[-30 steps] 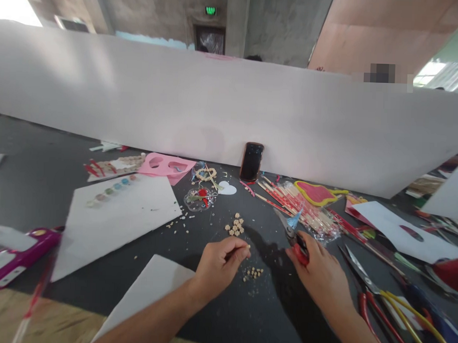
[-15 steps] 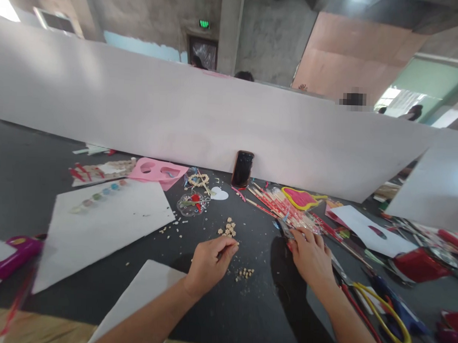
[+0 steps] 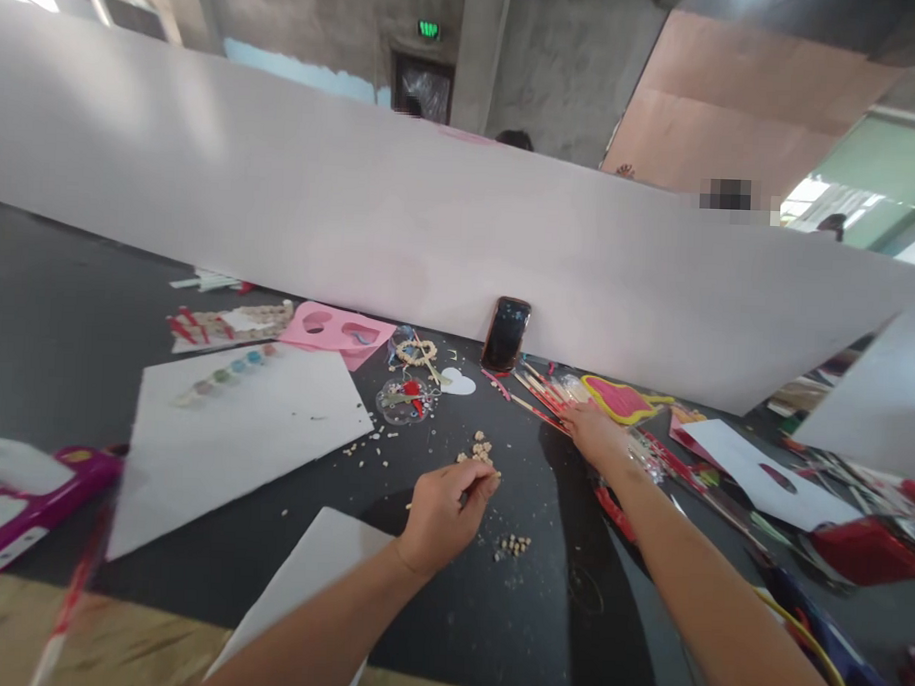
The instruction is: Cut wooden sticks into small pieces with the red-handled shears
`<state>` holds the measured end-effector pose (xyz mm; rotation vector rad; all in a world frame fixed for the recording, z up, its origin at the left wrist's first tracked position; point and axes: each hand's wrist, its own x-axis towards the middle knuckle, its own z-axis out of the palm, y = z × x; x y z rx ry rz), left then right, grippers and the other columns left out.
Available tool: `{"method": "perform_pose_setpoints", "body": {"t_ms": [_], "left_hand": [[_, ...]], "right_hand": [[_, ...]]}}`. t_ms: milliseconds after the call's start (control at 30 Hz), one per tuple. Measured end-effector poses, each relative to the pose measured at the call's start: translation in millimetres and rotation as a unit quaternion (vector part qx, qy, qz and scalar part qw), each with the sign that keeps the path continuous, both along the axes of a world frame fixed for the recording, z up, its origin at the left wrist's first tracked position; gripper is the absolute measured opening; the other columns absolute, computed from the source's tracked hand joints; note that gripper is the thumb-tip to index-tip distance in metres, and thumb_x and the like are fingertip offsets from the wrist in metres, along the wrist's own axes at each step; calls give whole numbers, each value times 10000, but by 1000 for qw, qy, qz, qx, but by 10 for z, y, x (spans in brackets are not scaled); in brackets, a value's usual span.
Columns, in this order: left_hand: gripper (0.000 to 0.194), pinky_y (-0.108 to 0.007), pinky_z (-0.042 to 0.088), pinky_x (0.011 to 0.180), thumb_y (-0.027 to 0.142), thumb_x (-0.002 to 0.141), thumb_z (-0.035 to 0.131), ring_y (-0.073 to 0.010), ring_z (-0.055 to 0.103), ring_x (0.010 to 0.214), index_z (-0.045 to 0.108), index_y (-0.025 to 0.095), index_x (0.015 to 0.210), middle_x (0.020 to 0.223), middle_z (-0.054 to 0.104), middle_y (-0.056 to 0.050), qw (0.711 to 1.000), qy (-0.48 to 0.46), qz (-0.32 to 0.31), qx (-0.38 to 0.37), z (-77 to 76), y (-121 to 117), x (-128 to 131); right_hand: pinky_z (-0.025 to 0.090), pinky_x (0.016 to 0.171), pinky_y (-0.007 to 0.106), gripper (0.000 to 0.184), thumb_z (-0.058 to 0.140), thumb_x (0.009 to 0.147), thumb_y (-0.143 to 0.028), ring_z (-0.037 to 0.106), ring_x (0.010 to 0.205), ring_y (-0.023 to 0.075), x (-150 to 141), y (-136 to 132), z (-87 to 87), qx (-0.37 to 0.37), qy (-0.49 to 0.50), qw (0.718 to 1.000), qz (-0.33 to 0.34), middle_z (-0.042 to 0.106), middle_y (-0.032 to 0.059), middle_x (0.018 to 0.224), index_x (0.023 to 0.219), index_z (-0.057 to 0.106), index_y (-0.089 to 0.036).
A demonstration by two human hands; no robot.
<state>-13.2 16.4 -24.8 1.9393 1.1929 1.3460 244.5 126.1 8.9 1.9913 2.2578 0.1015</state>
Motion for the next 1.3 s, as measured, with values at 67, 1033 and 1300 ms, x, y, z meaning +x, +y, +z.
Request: {"method": "perform_pose_setpoints", "body": {"t_ms": [67,1033,1300], "left_hand": [[149,-183,408,594,247,846,491,-107,579,609,621,180,816,701,662,-11,1000,-3,1,0,-4,9,8],[186,-193,414,620,255,858,458,-120,604,658,635,202,833,722,677,-16,998,53,-17,26,3,-24,11],[160,-185,423,626,256,849,480,-118,616,674,629,198,849,763,689,-16,999,37,2,24,0,-31,-10]], "right_hand": [[462,817,413,299,507,858,-330,542,976,193,12,6,-7,3,0,1000,16,535,71,1143,1110,525,-170],[402,739,269,184,414,849,-148,530,821,134,-663,-1443,14,-50,152,970,185,593,21,862,842,592,-196],[401,760,273,230,371,870,-140,531,846,137,-696,-1469,-56,-39,159,969,185,596,31,890,895,592,-197]]}}
